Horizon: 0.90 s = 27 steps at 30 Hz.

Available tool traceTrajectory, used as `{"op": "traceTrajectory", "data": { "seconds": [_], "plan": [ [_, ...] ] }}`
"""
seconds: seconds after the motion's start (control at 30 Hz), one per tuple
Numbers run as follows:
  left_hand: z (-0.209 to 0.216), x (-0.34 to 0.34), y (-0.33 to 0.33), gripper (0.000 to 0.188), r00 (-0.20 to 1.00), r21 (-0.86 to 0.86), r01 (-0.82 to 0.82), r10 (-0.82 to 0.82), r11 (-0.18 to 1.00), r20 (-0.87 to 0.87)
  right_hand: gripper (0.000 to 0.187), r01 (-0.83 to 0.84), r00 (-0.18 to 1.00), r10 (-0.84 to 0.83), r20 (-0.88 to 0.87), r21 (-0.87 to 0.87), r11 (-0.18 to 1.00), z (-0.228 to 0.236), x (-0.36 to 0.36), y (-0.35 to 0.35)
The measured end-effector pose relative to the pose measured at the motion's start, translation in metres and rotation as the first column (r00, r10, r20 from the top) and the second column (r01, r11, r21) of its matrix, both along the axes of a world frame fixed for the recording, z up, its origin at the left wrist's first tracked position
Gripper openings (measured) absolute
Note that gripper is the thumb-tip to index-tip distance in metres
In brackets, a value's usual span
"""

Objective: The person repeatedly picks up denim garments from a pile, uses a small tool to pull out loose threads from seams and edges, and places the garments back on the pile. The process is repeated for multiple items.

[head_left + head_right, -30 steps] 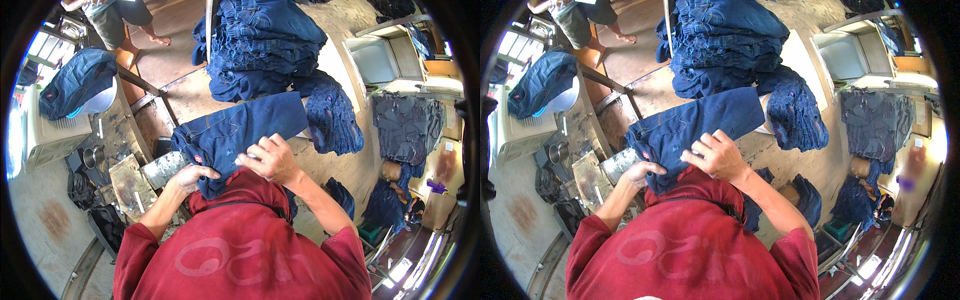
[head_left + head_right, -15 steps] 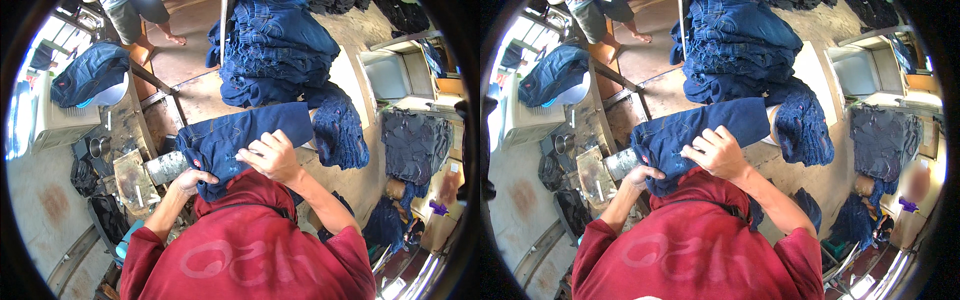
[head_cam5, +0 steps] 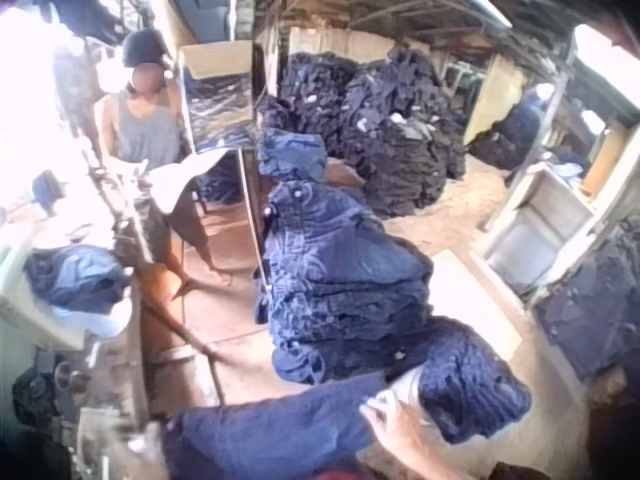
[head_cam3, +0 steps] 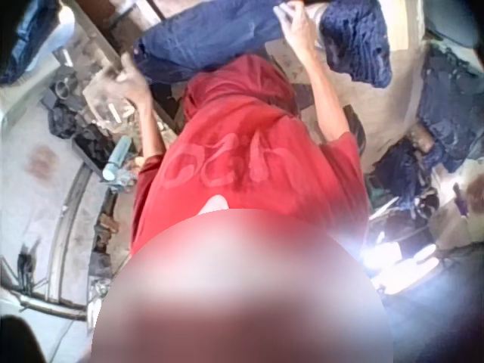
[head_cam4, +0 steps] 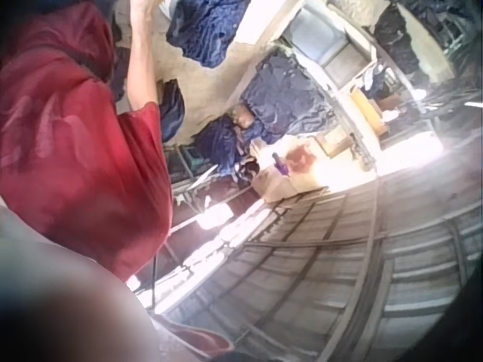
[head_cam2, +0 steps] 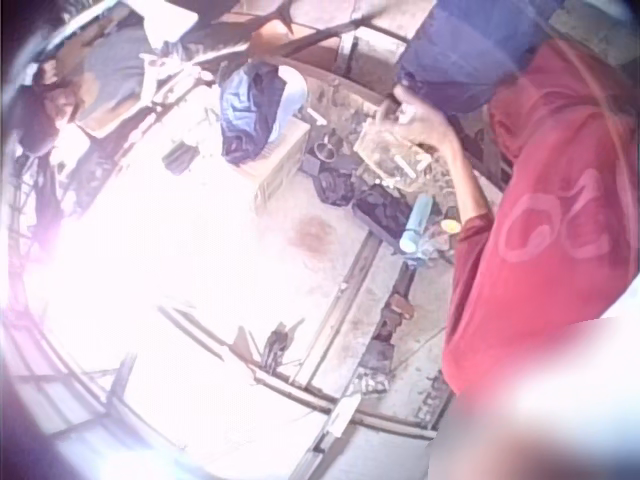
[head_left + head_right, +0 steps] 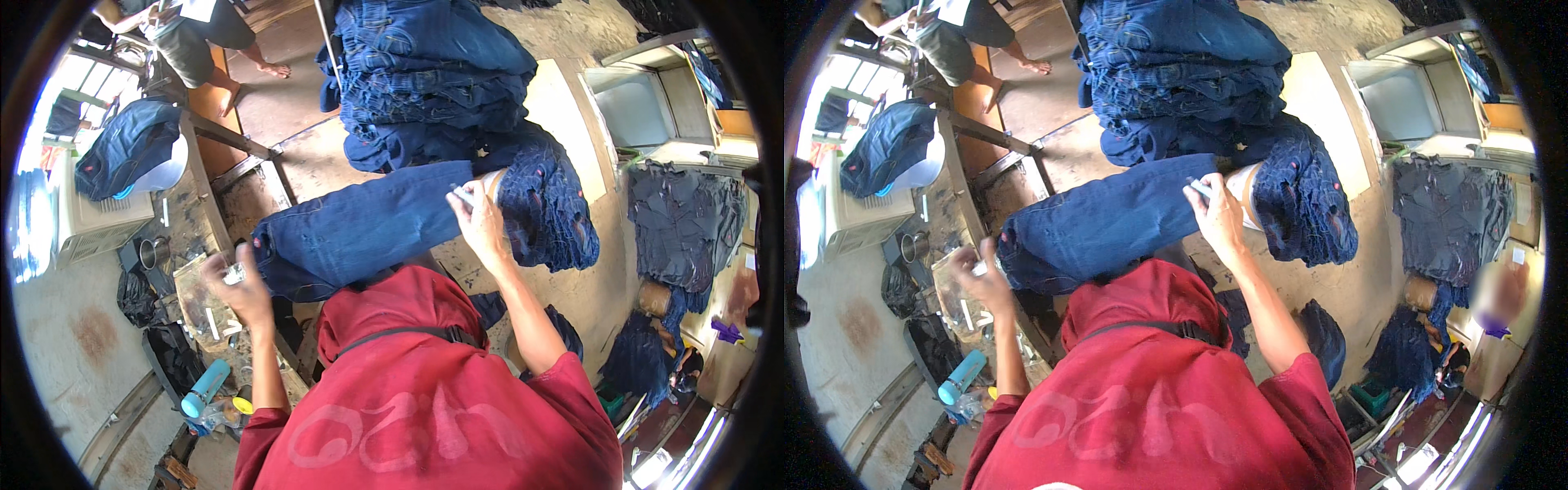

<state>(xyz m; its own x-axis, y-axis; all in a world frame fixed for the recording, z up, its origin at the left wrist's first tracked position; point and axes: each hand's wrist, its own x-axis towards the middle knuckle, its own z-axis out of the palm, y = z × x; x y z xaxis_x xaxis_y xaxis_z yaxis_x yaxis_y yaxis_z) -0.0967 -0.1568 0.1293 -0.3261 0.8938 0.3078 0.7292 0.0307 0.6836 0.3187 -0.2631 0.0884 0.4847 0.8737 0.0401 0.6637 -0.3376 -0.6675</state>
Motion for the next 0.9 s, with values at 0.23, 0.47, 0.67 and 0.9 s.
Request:
{"op": "traceTrajectory", "data": {
  "seconds": [0.23, 0.47, 0.67, 0.9],
  "plan": [
    [-0.069, 0.164, -0.042, 0.022, 0.638, -0.151, 0.735, -0.75, 0.661, -0.176, 0.033, -0.241, 0.945, 0.223, 0.239, 0.049, 0.969, -0.061, -0.009, -0.03],
    [-0.078, 0.141, -0.035, 0.013, 0.562, -0.158, 0.784, -0.794, 0.601, -0.233, 0.014, -0.355, 0.848, 0.27, 0.456, 0.113, 0.928, -0.06, 0.023, -0.031],
    [-0.05, 0.156, -0.056, 0.013, 0.668, -0.195, 0.707, -0.733, 0.68, -0.13, 0.014, -0.09, 0.985, 0.105, -0.134, 0.109, 0.99, -0.039, -0.012, -0.041],
    [-0.037, 0.163, -0.059, 0.012, 0.679, -0.226, 0.685, -0.719, 0.693, -0.148, 0.019, -0.131, 0.269, -0.268, -0.925, -0.31, 0.942, -0.046, -0.038, -0.016]
  ]
}}
